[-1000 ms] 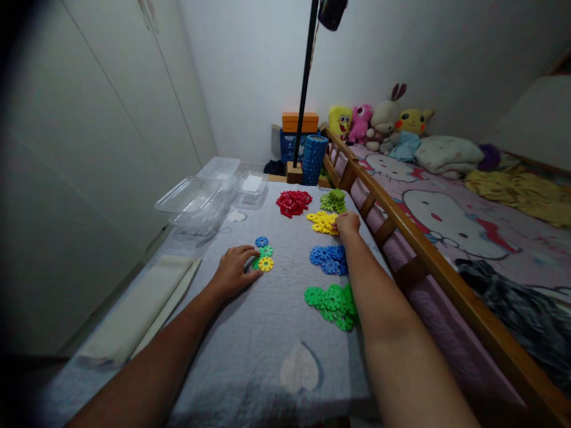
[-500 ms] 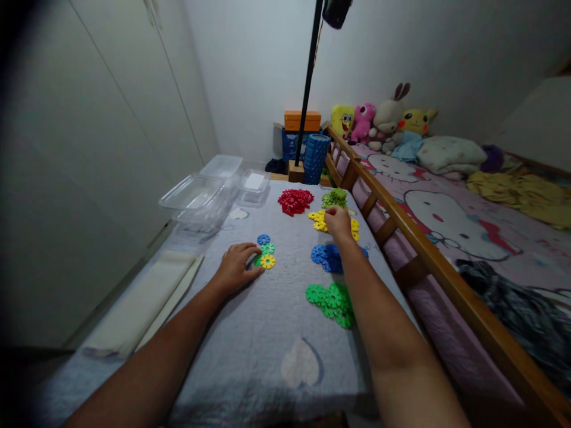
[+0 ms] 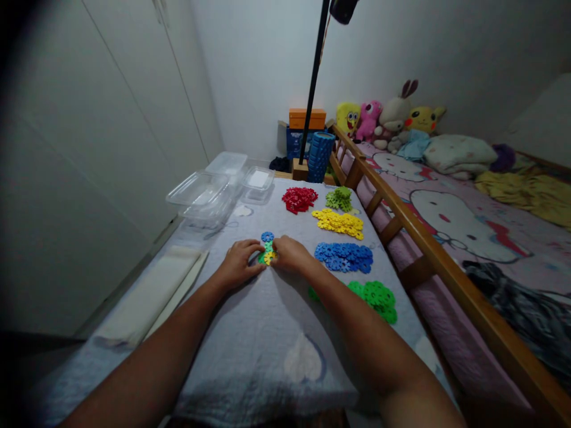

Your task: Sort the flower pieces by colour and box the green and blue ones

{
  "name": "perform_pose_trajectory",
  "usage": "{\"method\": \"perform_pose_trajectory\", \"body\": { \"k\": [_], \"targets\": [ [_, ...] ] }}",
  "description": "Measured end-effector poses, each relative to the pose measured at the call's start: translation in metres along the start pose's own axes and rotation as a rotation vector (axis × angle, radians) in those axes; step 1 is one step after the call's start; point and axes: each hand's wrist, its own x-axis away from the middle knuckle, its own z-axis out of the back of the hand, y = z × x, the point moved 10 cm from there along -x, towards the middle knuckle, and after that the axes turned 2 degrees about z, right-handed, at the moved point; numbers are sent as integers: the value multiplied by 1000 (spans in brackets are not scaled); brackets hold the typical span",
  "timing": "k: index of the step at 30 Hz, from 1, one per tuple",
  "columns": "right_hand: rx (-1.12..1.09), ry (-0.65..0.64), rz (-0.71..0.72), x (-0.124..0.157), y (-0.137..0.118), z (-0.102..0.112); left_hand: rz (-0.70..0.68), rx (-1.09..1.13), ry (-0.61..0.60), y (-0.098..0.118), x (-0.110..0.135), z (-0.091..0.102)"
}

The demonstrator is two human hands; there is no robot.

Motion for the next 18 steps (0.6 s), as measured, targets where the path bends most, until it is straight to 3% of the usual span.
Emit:
{"method": "perform_pose_trajectory", "body": {
  "k": [6,10,14,18],
  "targets": [
    [-87,44,-1,-1,7,-3,-11,-11,4,-3,-1,-2],
    [-286,86,-38,-2,36,16,-10,-10,4,-4,-1,-3],
    [-437,319,-184,4,105,57,-16,-9,7,-5,-1,-4],
    [-549,653,-477,30,199,90,-17,-12,7,-6,-2,-5]
  ]
}}
